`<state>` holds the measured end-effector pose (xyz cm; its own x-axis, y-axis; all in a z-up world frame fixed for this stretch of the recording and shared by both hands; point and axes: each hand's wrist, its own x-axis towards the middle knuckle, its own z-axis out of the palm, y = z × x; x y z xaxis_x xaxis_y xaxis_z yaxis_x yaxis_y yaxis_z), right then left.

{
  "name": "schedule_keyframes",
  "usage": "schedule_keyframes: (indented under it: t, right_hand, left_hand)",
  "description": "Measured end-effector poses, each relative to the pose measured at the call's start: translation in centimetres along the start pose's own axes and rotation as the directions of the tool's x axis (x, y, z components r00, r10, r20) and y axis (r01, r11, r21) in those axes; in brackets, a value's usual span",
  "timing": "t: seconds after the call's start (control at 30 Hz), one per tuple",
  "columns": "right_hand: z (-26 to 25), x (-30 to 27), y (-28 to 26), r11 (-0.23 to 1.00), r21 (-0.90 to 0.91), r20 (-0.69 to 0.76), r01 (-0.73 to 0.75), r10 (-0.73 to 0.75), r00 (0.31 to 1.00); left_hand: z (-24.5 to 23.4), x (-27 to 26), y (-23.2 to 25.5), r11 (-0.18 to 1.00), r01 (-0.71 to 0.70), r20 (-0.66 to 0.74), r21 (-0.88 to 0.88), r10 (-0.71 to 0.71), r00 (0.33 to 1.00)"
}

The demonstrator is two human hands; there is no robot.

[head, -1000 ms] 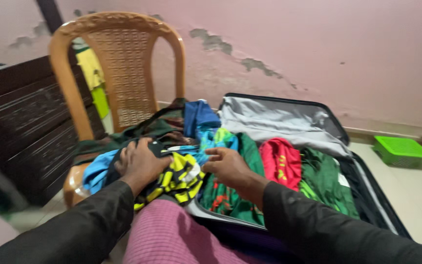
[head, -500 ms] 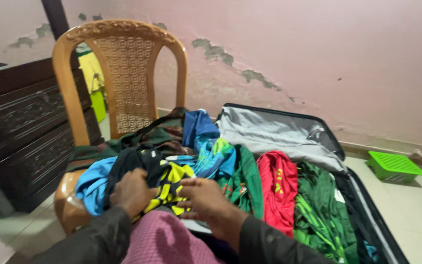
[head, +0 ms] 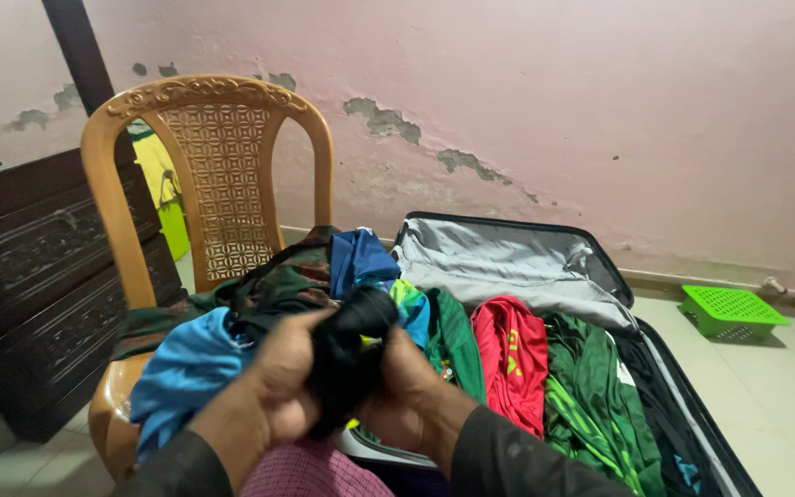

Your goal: The person folds various pieces of clothing by hand and places them into an open suitcase. They handle multiple garments, including shirts and pants, folding each one before arranging it inside the luggage.

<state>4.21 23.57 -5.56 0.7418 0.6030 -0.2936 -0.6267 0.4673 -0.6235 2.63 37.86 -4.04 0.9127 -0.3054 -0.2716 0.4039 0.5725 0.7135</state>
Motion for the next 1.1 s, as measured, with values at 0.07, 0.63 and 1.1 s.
schedule_keyframes:
  t: [0.07,0.63,1.1]
  right_hand:
    - [-1.5,1.2,-0.7,0.992,-0.034,0.12,0.125,-0.12,0.985]
    - [-1.9,-9.1,-7.4,0.903,-0.417,-0.309,0.099,-0.244,0.919]
    - [-6.0,-9.9,-9.1,0.857,-0.328,-0.462,0.397,-0.512,0.724]
  left_hand:
    - [0.6,-0.6,-1.1,0.995,-0.07,0.035,-0.065,0.072,0.997]
    - [-0.1,6.0,-0.4,0.972,-0.009,-0.1,-0.236,-0.016,0.995]
    - [11.5,2.9,1.6,0.999,0.041,0.353,0.026,-0.047,0.934]
